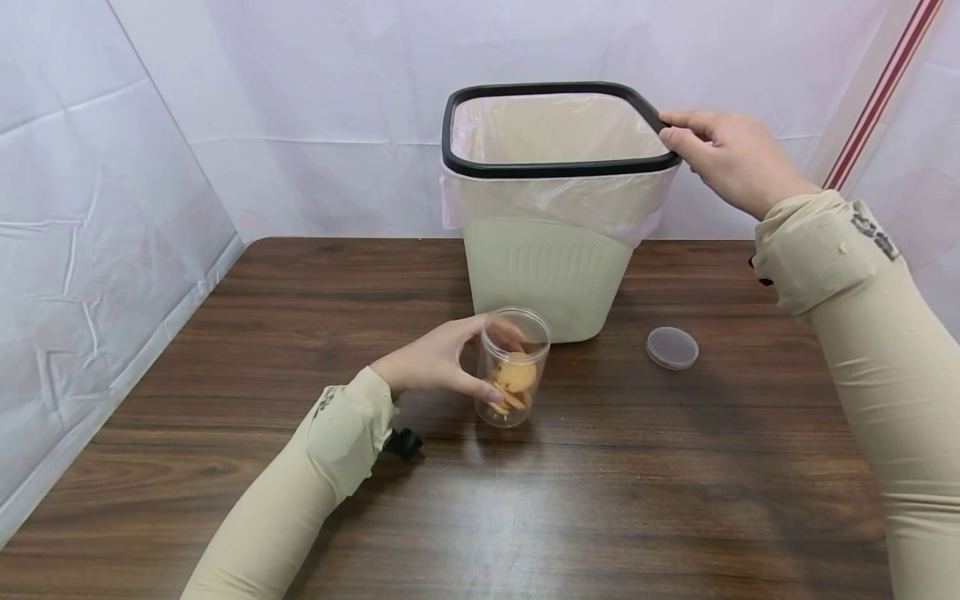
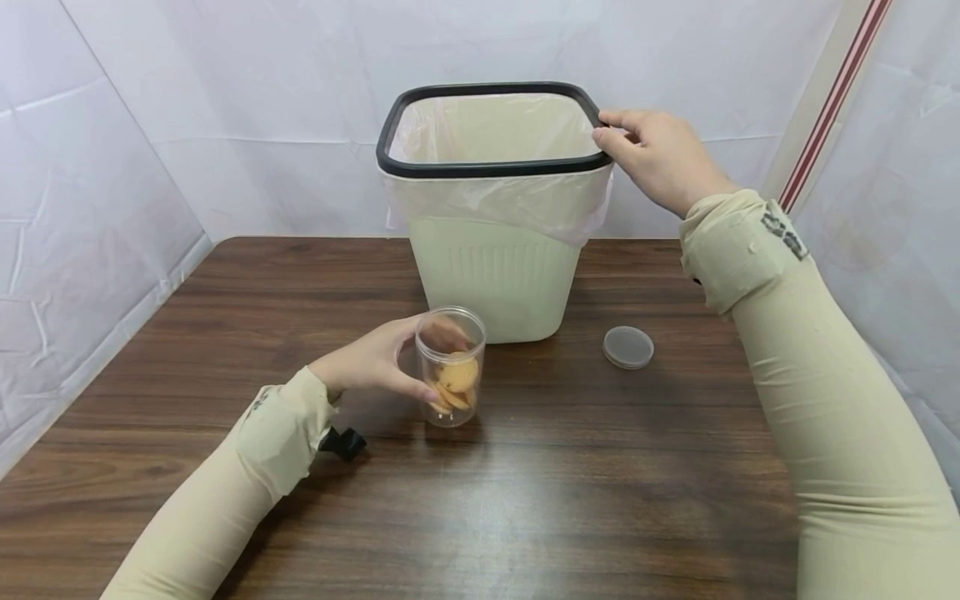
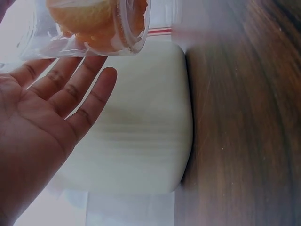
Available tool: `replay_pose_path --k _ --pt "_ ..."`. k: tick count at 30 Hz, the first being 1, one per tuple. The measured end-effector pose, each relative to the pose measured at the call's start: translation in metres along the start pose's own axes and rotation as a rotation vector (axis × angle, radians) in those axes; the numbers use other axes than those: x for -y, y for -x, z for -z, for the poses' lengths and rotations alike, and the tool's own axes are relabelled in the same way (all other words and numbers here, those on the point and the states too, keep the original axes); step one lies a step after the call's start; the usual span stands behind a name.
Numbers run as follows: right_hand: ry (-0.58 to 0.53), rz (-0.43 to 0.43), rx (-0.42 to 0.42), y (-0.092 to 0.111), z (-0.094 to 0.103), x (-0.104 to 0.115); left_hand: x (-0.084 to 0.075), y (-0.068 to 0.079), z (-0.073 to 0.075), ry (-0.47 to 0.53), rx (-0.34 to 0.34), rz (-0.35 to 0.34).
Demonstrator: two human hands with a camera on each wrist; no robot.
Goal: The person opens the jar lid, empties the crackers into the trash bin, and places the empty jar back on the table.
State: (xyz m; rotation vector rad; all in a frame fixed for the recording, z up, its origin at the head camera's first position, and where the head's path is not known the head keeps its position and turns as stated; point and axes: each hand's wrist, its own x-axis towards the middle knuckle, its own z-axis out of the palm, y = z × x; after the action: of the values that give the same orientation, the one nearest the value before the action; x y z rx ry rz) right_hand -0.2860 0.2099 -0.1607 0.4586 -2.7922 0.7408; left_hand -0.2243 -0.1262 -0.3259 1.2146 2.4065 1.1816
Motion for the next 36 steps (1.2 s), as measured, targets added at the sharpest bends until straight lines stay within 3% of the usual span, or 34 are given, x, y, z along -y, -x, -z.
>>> replay_pose_path --k 26,36 --pt "-0.018 0.003 -0.006 0.000 -0.001 0.000 -0.005 0.005 0.015 0.015 -0.072 -0.009" --pt "-0.019 0.000 -0.003 0.001 0.000 0.000 -0.006 0.009 0.023 0.016 -0.105 0.019"
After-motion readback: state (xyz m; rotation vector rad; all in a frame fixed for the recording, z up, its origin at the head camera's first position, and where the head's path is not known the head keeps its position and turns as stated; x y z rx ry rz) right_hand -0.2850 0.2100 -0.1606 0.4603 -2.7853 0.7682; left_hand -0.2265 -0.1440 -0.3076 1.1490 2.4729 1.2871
